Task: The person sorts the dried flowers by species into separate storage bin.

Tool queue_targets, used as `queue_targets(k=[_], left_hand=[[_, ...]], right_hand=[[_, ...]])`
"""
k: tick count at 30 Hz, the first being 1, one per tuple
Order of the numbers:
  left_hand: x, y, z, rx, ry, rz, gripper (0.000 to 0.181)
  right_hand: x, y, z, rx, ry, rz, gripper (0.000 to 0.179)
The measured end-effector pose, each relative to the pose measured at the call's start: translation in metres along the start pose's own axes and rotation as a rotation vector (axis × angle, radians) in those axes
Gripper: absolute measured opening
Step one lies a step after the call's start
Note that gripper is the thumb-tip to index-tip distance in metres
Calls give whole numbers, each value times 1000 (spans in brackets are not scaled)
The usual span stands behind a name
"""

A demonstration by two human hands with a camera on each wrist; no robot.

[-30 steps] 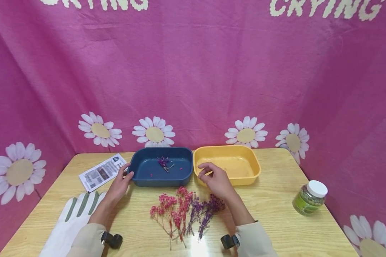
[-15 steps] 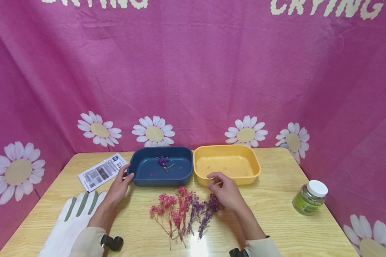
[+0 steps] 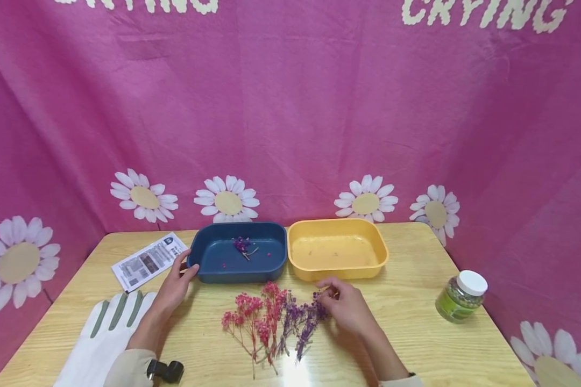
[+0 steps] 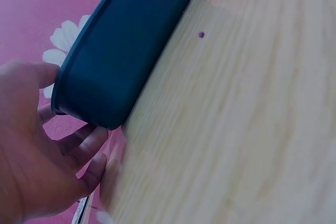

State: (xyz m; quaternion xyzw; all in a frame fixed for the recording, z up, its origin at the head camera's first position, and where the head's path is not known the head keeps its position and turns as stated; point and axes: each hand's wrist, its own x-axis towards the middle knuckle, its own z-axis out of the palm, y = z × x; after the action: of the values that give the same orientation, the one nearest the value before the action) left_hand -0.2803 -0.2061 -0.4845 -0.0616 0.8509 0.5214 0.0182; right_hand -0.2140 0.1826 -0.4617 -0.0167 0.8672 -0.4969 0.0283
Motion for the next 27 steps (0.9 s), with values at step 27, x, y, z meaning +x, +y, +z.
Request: queue_targets(k=[27], left_hand=[[0, 1, 0, -8, -25, -32, 63]], right_hand=[[-24, -1, 21, -433, -22, 130, 33]])
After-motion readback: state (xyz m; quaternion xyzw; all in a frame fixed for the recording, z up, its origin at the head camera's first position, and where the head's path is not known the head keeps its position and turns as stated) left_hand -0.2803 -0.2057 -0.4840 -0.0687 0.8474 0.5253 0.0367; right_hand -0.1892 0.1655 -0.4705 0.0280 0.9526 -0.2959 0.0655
